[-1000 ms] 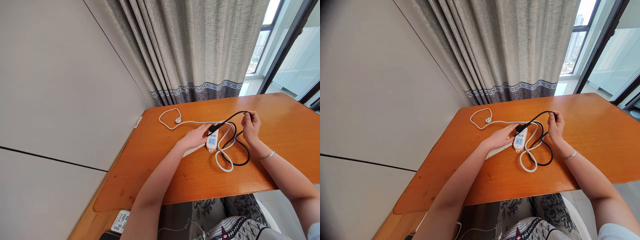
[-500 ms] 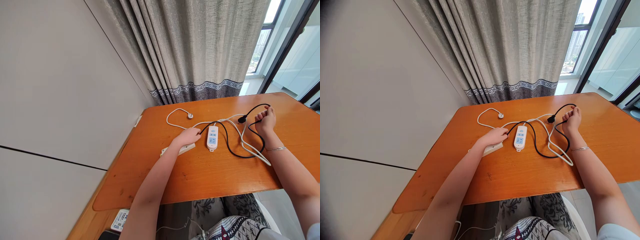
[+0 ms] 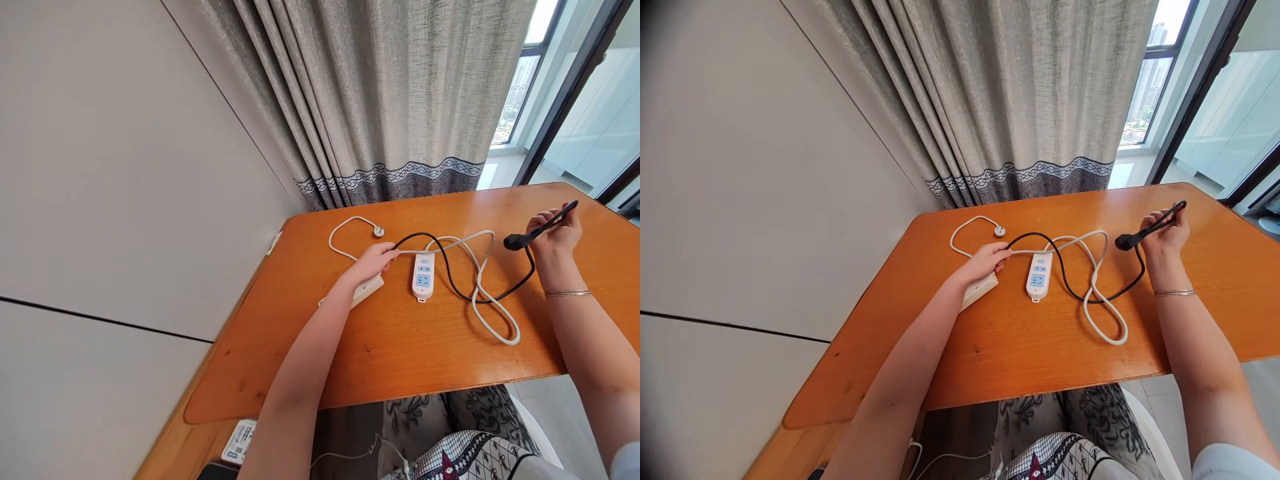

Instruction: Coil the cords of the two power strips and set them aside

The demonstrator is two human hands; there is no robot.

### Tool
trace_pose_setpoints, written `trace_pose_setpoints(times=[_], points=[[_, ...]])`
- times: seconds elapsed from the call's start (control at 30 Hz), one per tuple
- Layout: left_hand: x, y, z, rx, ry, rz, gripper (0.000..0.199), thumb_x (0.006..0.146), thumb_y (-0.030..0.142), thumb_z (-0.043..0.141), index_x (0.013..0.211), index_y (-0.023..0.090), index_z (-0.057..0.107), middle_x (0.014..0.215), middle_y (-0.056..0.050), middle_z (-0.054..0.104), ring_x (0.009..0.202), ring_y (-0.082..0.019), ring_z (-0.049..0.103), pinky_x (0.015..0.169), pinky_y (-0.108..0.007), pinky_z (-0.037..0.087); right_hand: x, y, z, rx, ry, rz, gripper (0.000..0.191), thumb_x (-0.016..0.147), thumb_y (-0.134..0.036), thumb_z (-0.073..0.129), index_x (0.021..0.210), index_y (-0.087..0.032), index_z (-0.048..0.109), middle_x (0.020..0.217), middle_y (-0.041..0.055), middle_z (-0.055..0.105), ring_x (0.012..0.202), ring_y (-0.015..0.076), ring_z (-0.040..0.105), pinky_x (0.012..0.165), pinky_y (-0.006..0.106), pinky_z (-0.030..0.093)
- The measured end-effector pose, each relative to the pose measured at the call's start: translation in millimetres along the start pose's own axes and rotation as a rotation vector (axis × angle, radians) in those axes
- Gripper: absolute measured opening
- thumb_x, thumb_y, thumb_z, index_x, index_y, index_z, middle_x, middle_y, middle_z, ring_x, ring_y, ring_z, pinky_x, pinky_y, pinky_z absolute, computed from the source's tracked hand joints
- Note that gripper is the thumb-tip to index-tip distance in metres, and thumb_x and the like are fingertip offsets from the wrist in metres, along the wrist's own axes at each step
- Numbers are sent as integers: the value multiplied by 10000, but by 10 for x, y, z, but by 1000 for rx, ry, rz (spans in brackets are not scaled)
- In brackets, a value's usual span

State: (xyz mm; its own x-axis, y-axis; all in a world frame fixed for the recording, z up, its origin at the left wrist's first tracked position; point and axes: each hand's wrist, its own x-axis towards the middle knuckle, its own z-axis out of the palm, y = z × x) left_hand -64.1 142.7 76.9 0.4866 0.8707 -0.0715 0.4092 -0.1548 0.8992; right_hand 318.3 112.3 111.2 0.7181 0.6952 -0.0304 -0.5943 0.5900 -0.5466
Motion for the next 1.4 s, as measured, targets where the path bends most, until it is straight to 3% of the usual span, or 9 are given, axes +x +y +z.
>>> trace_pose_setpoints(times=[0.23, 0.43, 0.63, 0.97, 1.1, 1.2, 1.27, 1.33, 1.4], points=[[-105, 208, -227, -371, 226, 26, 263, 711, 263, 580, 586, 206, 356, 495, 99, 271, 403, -39, 250, 493, -193, 349, 243, -79, -162, -96, 339, -91, 327, 1011, -169, 225, 723, -208, 374, 621, -71, 292, 456, 46, 303, 442, 132, 271], [-204, 305, -466, -564, 486, 163, 266, 710, 203, 510, 523, 207, 321, 433, 88, 256, 369, -52, 253, 526, -188, 427, 236, 22, -213, -173, 334, -107, 244, 1001, -190, 236, 815, -219, 390, 766, -31, 504, 515, 51, 423, 469, 164, 316], [-324, 423, -682, -856, 618, 285, 403, 822, 252, 456, 502, 201, 215, 424, 82, 152, 350, -62, 169, 474, -180, 396, 181, 12, -203, -271, 288, -118, 254, 979, -134, 221, 816, -214, 399, 711, -55, 414, 454, 42, 305, 431, 173, 227], [-543, 693, -603, -885, 534, 364, 503, 904, 286, 428, 477, 189, 179, 422, 70, 106, 340, -60, 126, 449, -209, 375, 143, -72, -151, -436, 310, -305, 225, 965, -146, 250, 800, -226, 379, 647, -73, 326, 450, 61, 251, 419, 195, 212], [-607, 783, -527, -827, 409, 341, 493, 916, 281, 435, 462, 182, 270, 422, 69, 153, 326, -49, 160, 451, -214, 376, 164, -106, -184, -886, 243, -333, 206, 932, -129, 221, 813, -239, 350, 653, -65, 335, 485, 87, 310, 496, 234, 310], [-636, 818, -435, -748, 301, 317, 409, 898, 265, 484, 505, 174, 418, 428, 82, 179, 325, -39, 190, 460, -207, 390, 158, -72, -222, -1116, 148, -321, 70, 854, -138, 471, 875, -205, 470, 811, 23, 523, 737, 152, 520, 748, 336, 446], [-652, 840, -363, -717, 247, 285, 358, 890, 287, 537, 558, 172, 468, 448, 94, 177, 332, -34, 197, 464, -203, 402, 86, -33, -199, -1289, 118, -399, 420, 700, -141, 695, 1077, -153, 509, 1185, 166, 550, 1128, 266, 509, 1025, 452, 360], [-663, 877, -291, -708, 207, 260, 348, 894, 326, 572, 597, 173, 477, 473, 99, 177, 340, -30, 194, 460, -199, 407, -81, 14, -106, -1514, 28, -564, 814, 603, -207, 807, 1307, -108, 409, 1466, 262, 343, 1381, 364, 294, 1156, 534, 183], [-659, 941, -227, -723, 179, 253, 364, 915, 349, 568, 613, 174, 466, 488, 99, 177, 345, -28, 186, 448, -191, 401, -360, 64, 57, -1603, -217, -752, 843, 698, -379, 772, 1392, -124, 368, 1514, 247, 310, 1428, 390, 233, 1162, 595, 158]])
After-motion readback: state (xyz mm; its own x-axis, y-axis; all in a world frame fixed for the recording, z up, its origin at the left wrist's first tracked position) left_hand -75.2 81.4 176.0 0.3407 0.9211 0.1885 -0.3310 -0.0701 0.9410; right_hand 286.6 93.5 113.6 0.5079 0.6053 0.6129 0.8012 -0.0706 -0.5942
